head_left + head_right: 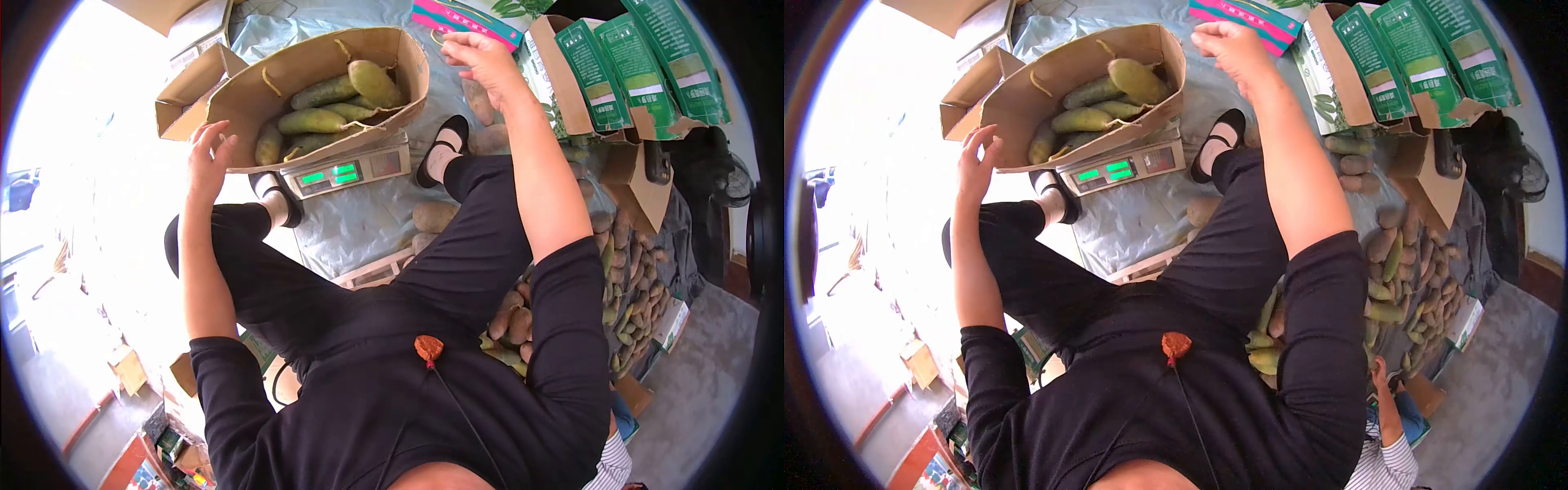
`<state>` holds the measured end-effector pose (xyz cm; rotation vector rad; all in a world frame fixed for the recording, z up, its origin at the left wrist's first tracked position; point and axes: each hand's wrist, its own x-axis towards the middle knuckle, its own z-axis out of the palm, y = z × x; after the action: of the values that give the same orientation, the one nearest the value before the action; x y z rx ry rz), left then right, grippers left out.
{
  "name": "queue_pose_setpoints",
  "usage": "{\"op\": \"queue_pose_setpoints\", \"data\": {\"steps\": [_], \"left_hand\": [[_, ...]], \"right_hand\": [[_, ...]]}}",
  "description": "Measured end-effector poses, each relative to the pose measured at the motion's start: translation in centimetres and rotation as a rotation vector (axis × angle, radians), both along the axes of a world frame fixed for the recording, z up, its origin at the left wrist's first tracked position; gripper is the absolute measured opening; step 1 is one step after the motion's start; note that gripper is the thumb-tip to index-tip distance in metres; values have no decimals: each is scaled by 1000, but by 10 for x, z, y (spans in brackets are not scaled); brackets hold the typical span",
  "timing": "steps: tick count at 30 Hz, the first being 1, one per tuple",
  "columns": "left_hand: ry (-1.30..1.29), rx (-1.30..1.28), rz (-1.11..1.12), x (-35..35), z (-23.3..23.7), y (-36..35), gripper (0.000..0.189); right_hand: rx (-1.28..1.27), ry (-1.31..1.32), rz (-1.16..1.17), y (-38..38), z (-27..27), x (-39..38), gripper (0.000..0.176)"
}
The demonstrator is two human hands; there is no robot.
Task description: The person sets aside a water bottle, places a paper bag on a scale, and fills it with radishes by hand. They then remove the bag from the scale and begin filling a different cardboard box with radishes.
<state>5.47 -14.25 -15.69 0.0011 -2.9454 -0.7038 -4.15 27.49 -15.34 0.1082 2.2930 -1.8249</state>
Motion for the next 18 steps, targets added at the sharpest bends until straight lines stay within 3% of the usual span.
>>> {"op": "queue_pose_setpoints", "data": {"steps": [15, 18], "left_hand": [[25, 10, -11, -2, 0, 10, 33], [16, 15, -11, -2, 0, 11, 33]], "right_hand": [[131, -103, 17, 12, -19, -12, 34], [120, -19, -14, 4, -25, -13, 28]]}}
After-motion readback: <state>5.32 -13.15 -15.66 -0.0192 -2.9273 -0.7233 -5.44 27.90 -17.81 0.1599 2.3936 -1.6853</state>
